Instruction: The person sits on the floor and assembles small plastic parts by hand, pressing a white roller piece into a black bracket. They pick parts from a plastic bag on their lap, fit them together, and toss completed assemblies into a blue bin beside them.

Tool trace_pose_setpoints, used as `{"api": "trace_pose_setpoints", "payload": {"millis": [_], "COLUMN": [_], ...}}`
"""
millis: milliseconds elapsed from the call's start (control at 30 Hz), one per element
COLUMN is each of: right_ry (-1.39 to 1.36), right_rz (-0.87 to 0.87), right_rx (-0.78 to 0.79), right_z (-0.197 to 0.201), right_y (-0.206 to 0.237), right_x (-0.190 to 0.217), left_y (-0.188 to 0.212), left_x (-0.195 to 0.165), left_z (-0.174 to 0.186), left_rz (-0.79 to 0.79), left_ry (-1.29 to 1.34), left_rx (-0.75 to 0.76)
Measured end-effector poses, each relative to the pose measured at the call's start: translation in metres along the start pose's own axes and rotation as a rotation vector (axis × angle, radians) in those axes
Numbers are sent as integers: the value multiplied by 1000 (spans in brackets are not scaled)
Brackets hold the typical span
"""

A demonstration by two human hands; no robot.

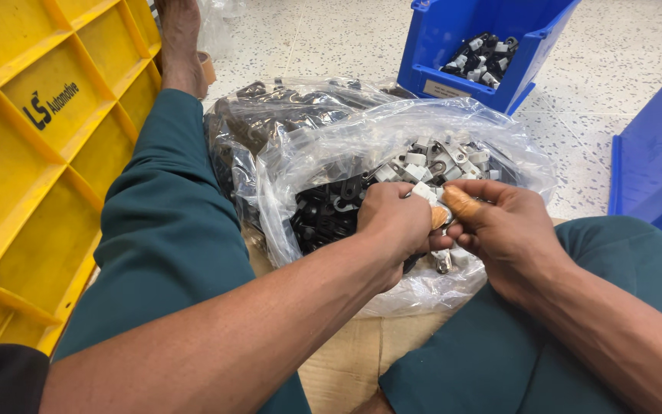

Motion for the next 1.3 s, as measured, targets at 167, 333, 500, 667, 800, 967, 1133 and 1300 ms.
{"api": "trace_pose_setpoints", "payload": {"millis": [167,333,500,667,800,967,1133,1300], "right_ry": [157,189,-3,119,82,121,75,283], "right_rz": [177,90,-89,19,5,42,-99,-145], "right_rx": [-5,64,290,344,248,301,254,354], "right_z": [0,1,-3,0,1,-9,1,5], "right_y": [5,3,-5,-11,-12,-8,-13,-27], "right_x": [13,22,28,30,29,33,28,36], "left_y": [0,-12,-20,-21,-23,-25,-28,-26], "left_x": [0,7,9,8,2,2,2,-4], "left_z": [3,4,1,5,2,2,4,10], "left_rz": [-51,-17,29,60,19,20,-4,-63], "left_ry": [-42,16,96,49,22,5,17,-197], "left_rx": [-29,138,392,385,370,400,400,304]}}
Point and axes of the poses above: each hand's wrist, its own y-axis away from the middle knuckle, its own z-axis out of the back of the hand, x = y × z, the point moved 3 cm from there along -y, towards the middle knuckle, and after that the axes turned 15 degrees about -x, right-handed, at the moved point
